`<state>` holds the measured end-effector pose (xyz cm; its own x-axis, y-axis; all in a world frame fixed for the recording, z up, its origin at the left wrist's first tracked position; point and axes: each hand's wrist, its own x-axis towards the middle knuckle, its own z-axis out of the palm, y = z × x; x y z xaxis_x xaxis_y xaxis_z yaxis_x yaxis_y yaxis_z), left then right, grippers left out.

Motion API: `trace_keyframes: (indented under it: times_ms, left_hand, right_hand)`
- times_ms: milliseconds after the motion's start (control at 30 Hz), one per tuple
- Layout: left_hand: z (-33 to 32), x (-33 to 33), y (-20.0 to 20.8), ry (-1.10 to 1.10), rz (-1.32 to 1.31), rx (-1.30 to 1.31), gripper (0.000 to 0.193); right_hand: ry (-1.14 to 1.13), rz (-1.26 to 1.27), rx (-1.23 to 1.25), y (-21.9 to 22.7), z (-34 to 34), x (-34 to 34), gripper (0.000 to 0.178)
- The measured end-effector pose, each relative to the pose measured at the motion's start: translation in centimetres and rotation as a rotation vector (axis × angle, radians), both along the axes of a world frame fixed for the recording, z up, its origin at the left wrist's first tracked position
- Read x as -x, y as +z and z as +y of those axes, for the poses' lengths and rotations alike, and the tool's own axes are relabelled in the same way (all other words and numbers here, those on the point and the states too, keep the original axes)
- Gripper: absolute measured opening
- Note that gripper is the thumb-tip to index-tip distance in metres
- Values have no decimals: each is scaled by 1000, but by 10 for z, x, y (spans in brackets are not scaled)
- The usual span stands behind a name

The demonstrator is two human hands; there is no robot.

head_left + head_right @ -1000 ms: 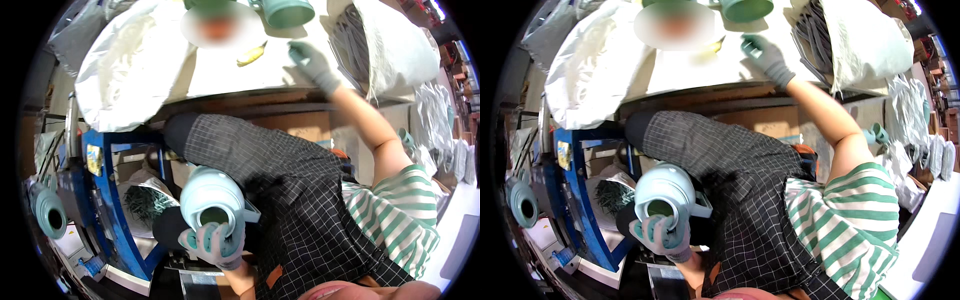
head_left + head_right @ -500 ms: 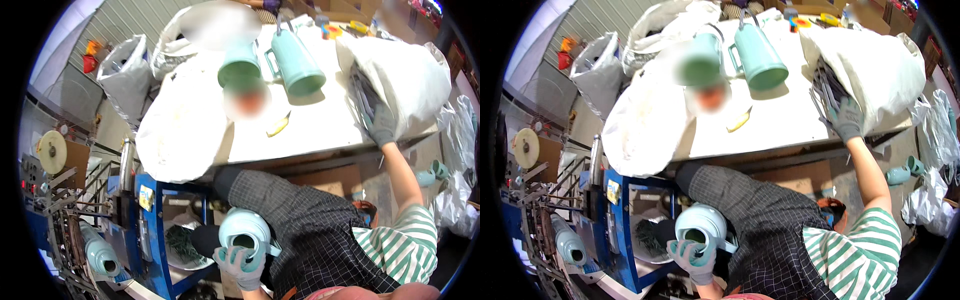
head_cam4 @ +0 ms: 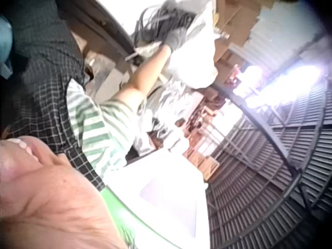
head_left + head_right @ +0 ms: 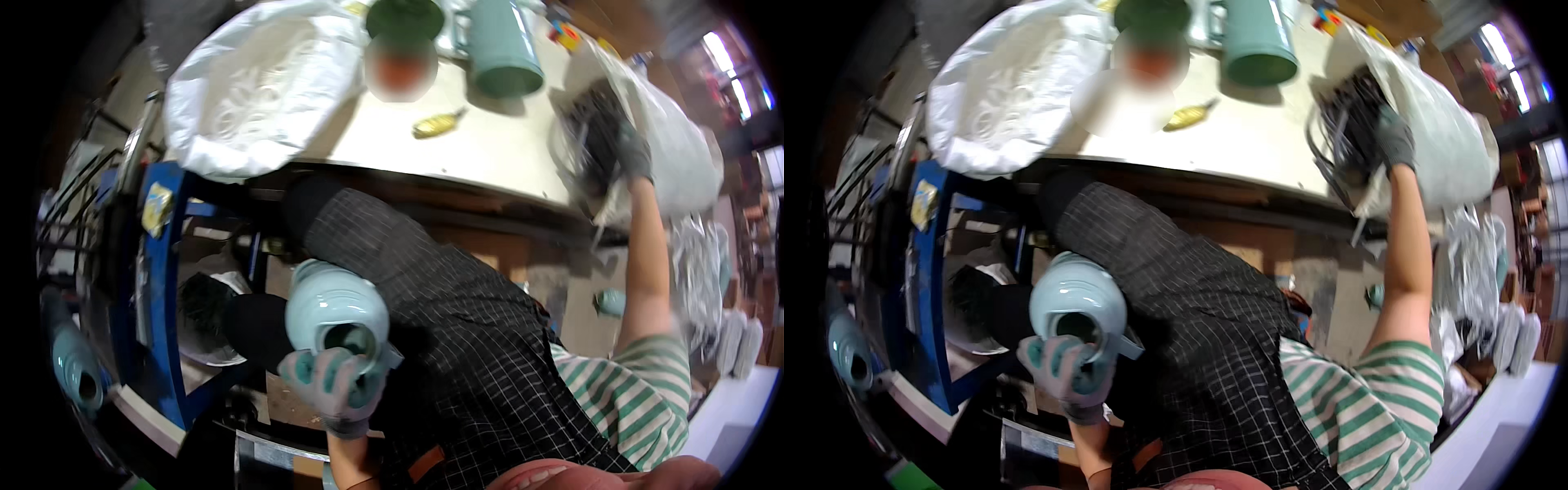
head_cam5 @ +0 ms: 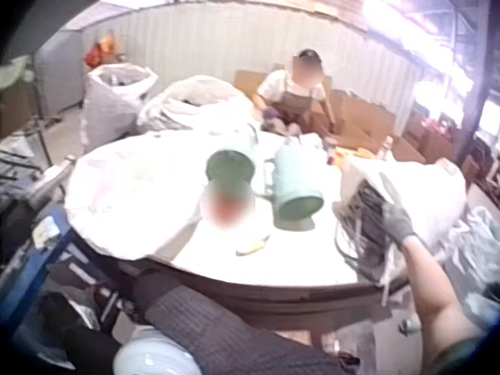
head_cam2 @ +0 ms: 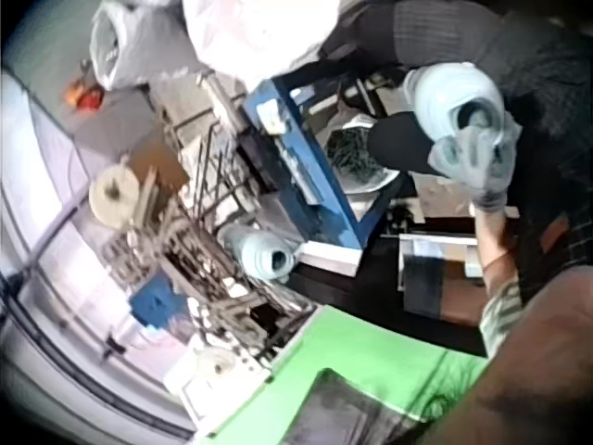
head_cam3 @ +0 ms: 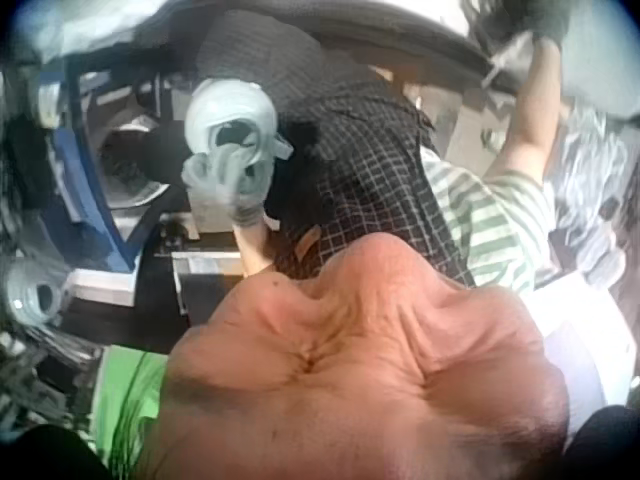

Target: The person assembles light blue plastic pitchers by attaching grey handles to the bodies. They pick up a pitcher body, retrieve a handle from a nearby pile, and snap the handle into place on the pitcher. The person repeats this process for multiple units, placing the finished pitchers on a table.

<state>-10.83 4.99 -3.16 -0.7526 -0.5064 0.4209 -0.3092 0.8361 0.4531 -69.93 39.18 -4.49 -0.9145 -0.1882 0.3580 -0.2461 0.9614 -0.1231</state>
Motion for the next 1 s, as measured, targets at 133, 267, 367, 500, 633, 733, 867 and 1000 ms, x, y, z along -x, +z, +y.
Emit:
trace_keyframes:
  times_ms: [133, 267, 367, 500, 633, 733, 867, 1000]
  left_hand:
    - [-4, 21, 10, -51, 130, 105, 40]
    - [-17, 16, 6, -84, 160, 98, 34]
    - [-17, -3, 2, -112, 350, -120, 49]
    - [-38, -11, -1, 289, 557, -92, 80]
    - [-73, 8, 51, 272, 394, 282, 68]
    - [-82, 14, 61, 115, 328, 351, 48]
    - [-74, -38, 42, 247, 248, 92, 30]
    - [-47, -73, -40, 671, 565, -309, 15]
  right_hand:
    - [-30, 158, 125, 32, 14, 27, 41]
    - [308, -221, 928, 83, -75, -25, 38]
    - [536, -281, 923, 114, -123, -109, 37]
    - [844, -342, 753, 132, -221, -218, 43]
    - [1835, -45, 37, 150, -332, -309, 50]
    - [2168, 141, 148, 139, -363, -359, 36]
    - [2017, 51, 398, 121, -361, -377, 67]
    - [2032, -850, 442, 69, -339, -394, 90]
